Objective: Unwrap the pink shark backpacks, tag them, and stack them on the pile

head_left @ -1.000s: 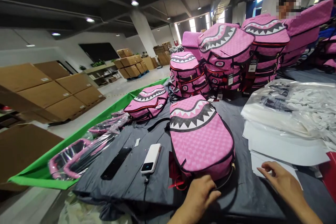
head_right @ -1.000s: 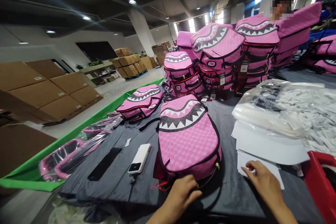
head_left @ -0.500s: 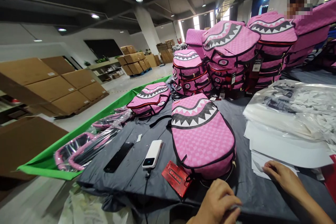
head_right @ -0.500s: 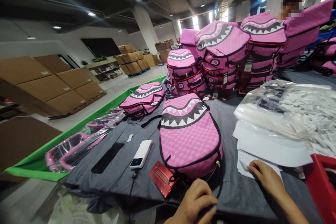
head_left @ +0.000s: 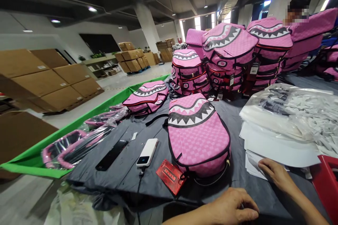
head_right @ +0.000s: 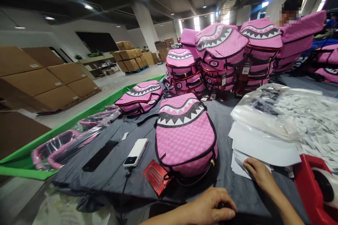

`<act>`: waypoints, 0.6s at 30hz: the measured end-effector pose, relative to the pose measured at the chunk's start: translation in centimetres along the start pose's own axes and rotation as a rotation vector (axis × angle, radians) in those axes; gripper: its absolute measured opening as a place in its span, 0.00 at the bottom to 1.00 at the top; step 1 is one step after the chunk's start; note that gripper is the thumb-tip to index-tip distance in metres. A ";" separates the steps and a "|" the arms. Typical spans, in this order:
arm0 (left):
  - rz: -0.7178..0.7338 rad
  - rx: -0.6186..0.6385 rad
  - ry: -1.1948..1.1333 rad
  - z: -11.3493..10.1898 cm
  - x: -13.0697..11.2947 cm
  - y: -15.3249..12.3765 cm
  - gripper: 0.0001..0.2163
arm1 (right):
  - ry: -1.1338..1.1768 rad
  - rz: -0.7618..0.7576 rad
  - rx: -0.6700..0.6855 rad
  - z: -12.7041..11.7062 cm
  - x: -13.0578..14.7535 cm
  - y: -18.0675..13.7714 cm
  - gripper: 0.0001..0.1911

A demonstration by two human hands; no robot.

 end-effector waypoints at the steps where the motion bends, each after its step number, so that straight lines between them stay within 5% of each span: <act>1: -0.029 -0.008 -0.006 0.0 0.1 0.2 0.13 | 0.001 0.000 0.009 0.1 -0.2 0.1 0.29; 6: -0.130 0.001 0.015 0.6 0.7 1.3 0.12 | 0.002 -0.022 0.021 0.6 -0.6 0.1 0.29; 18: -0.122 -0.059 0.123 2.0 2.4 3.0 0.10 | -0.221 0.078 -0.197 0.2 0.4 -1.4 0.25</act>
Point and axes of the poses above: each hand's wrist, its own y-axis towards the middle knuckle, its own z-axis out of the palm, x = y × z, the point moved 5 cm from there along y, towards the middle knuckle, and after that the axes turned 5 degrees about x, right-handed, at the moved point
